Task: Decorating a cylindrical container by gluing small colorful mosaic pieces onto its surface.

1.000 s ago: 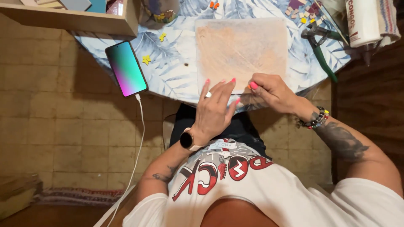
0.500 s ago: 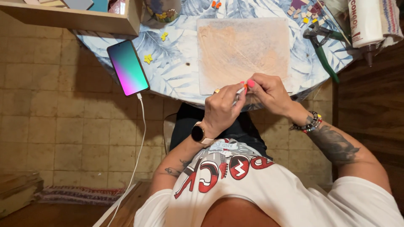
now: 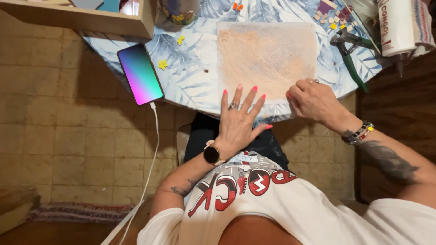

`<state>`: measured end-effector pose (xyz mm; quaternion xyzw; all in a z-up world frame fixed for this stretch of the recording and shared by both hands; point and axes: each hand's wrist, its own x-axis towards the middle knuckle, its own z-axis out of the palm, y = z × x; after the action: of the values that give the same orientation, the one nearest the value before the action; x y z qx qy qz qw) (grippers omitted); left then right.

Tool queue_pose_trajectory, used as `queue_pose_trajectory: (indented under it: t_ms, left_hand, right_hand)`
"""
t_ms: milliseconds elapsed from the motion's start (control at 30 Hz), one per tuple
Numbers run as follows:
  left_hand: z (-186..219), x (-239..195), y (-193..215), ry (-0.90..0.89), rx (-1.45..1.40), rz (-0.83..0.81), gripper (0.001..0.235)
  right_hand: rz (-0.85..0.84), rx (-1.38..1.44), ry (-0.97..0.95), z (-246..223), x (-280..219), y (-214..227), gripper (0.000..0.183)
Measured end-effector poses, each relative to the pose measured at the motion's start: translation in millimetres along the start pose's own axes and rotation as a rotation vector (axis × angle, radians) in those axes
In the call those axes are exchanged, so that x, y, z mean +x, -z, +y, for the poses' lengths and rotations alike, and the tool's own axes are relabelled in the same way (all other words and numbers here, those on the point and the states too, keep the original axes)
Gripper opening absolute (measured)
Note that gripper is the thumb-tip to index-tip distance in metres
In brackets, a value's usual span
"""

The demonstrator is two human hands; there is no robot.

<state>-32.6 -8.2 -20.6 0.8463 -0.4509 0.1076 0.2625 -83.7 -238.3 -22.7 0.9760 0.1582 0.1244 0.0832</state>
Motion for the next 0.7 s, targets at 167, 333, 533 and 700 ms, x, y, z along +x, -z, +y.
queue_pose_trajectory:
  t_ms: [167, 333, 533, 700]
  left_hand:
    - [-5, -2, -5, -0.017, 0.006, -0.027, 0.063]
    - [-5, -2, -5, -0.043, 0.254, -0.116, 0.070]
    - [-5, 0, -8, -0.037, 0.250, -0.103, 0.073]
    - [-8, 0, -9, -0.055, 0.093, -0.029, 0.074]
  right_hand:
    - [0.034, 0.229, 0.093, -13, 64, -12, 0.010]
    - [-0.234, 0.371, -0.089, -13, 171, -31, 0.019]
    - [-0.179, 0.300, 0.099, -12, 127, 0, 0.027]
    - [-0.119, 0.307, 0.268, 28, 12, -7, 0.012]
